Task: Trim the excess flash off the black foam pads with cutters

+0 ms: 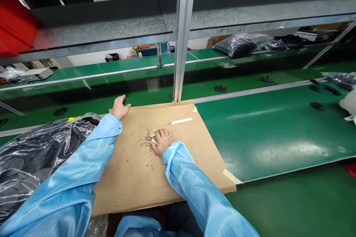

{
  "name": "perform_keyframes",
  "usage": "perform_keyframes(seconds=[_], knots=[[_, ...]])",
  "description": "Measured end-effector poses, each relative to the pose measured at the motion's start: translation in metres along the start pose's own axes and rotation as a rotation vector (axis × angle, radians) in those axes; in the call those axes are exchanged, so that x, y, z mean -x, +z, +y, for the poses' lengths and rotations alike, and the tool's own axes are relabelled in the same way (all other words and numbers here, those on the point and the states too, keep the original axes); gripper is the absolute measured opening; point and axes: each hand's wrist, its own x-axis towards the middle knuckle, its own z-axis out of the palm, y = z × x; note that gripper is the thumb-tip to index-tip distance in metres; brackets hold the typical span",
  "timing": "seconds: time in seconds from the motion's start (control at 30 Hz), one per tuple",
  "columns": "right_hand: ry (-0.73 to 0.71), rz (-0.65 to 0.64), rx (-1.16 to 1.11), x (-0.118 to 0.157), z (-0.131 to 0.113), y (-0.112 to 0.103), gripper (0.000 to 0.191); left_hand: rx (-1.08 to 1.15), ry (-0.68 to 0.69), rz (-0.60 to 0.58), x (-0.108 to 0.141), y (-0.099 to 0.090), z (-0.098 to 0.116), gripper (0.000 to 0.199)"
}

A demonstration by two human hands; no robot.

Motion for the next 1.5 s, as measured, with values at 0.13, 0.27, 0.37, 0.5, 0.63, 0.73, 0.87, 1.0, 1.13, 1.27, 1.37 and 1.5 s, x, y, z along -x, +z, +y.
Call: perform_keyframes(seconds=[0.13, 0.27, 0.37, 0.5, 0.63, 0.73, 0.87, 1.0, 1.13, 1.27, 1.37, 1.5], knots=[[-0.006, 0.009, -0.003, -0.001, 0.001, 0.002, 0.041, -0.129, 0.054, -0.216, 0.029, 0.016, 0.014, 0.067], [-0.011, 0.023, 0.017, -0.001, 0.001, 0.004, 0.041, 0.087, 0.04, -0.356, 0.097, 0.048, 0.01, 0.054], [-0.018, 0.03, 0.026, -0.001, 0.001, 0.005, 0.039, 0.371, -0.044, -0.297, 0.144, 0.066, 0.003, 0.039], [-0.045, 0.028, 0.032, -0.002, 0.005, 0.008, 0.037, 0.558, -0.083, -0.175, 0.179, 0.079, -0.004, 0.025], [-0.081, 0.042, 0.063, -0.002, 0.014, 0.015, 0.041, 0.536, -0.043, -0.039, 0.186, 0.082, -0.01, 0.017], [-0.129, 0.025, 0.096, -0.001, 0.024, 0.023, 0.043, 0.459, 0.017, -0.049, 0.186, 0.079, -0.012, 0.015], [-0.169, 0.017, 0.144, -0.003, 0.035, 0.032, 0.046, 0.371, 0.082, -0.112, 0.183, 0.076, -0.01, 0.014], [-0.198, 0.025, 0.168, -0.004, 0.039, 0.036, 0.047, 0.372, -0.004, -0.152, 0.178, 0.074, -0.008, 0.016], [-0.199, 0.019, 0.163, -0.005, 0.039, 0.036, 0.046, 0.346, 0.009, -0.188, 0.177, 0.068, -0.007, 0.015], [-0.192, 0.021, 0.165, -0.004, 0.038, 0.035, 0.048, 0.331, 0.023, -0.192, 0.176, 0.064, -0.005, 0.015], [-0.179, 0.017, 0.153, -0.004, 0.036, 0.034, 0.049, 0.346, 0.018, -0.208, 0.176, 0.063, -0.006, 0.015], [-0.15, 0.02, 0.146, -0.005, 0.032, 0.032, 0.046, 0.374, 0.031, -0.206, 0.177, 0.066, -0.007, 0.015]])
